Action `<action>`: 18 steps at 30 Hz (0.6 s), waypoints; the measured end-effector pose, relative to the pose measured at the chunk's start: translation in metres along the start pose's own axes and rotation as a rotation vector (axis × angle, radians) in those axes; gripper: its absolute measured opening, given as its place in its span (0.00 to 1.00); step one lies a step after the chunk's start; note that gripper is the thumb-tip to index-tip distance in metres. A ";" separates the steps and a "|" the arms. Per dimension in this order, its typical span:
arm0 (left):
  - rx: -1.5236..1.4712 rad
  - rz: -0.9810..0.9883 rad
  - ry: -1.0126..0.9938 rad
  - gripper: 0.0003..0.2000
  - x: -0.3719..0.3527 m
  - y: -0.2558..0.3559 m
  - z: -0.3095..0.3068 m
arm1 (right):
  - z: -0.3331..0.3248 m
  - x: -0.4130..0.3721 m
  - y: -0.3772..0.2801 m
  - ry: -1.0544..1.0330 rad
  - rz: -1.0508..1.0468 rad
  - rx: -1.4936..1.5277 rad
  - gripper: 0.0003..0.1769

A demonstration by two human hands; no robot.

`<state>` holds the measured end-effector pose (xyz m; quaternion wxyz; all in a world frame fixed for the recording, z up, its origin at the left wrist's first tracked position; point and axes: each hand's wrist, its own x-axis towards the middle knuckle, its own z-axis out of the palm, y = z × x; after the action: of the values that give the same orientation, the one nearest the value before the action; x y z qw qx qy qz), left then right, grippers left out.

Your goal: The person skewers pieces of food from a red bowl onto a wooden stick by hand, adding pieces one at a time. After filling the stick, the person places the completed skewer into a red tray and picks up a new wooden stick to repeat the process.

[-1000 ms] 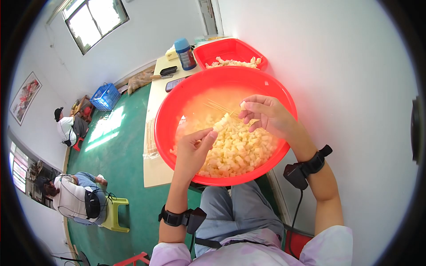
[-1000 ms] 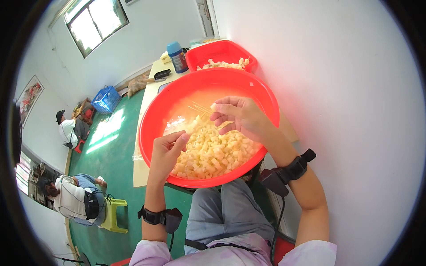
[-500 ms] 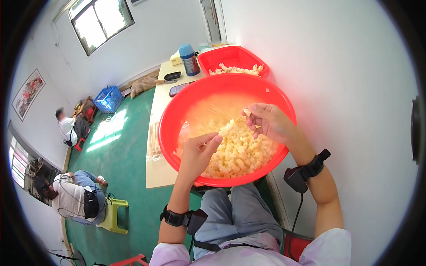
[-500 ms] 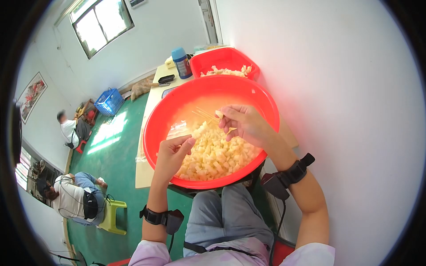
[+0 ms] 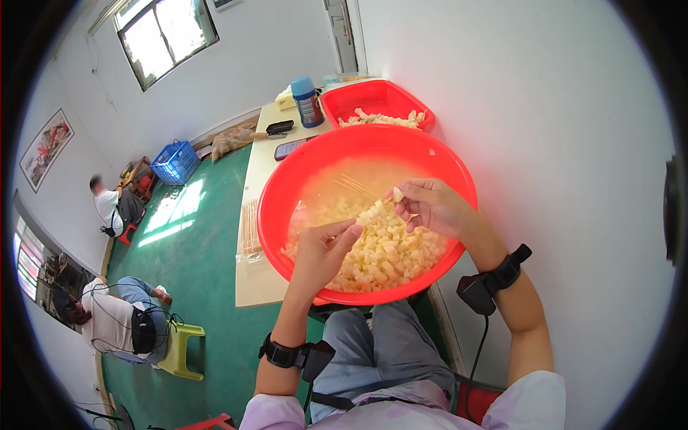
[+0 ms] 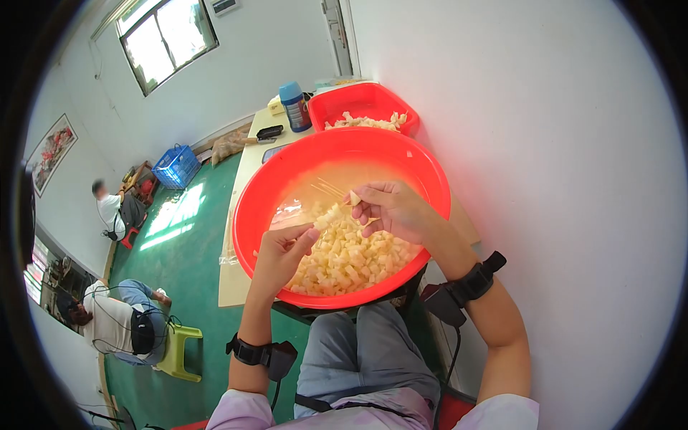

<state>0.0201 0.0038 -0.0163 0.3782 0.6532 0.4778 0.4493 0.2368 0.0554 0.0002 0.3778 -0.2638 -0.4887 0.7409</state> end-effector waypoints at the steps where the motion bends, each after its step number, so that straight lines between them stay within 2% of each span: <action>1: 0.006 0.007 -0.001 0.15 0.000 0.001 0.000 | -0.001 0.000 0.000 0.004 0.005 0.006 0.12; 12: 0.022 0.024 0.005 0.14 0.000 0.003 0.001 | 0.000 0.001 0.000 0.024 0.013 -0.020 0.14; 18: 0.044 -0.008 -0.032 0.14 0.000 0.003 -0.001 | 0.002 -0.001 -0.001 0.109 0.013 -0.038 0.10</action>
<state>0.0202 0.0028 -0.0134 0.3732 0.6668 0.4840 0.4265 0.2357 0.0539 0.0021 0.3937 -0.3141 -0.4795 0.7186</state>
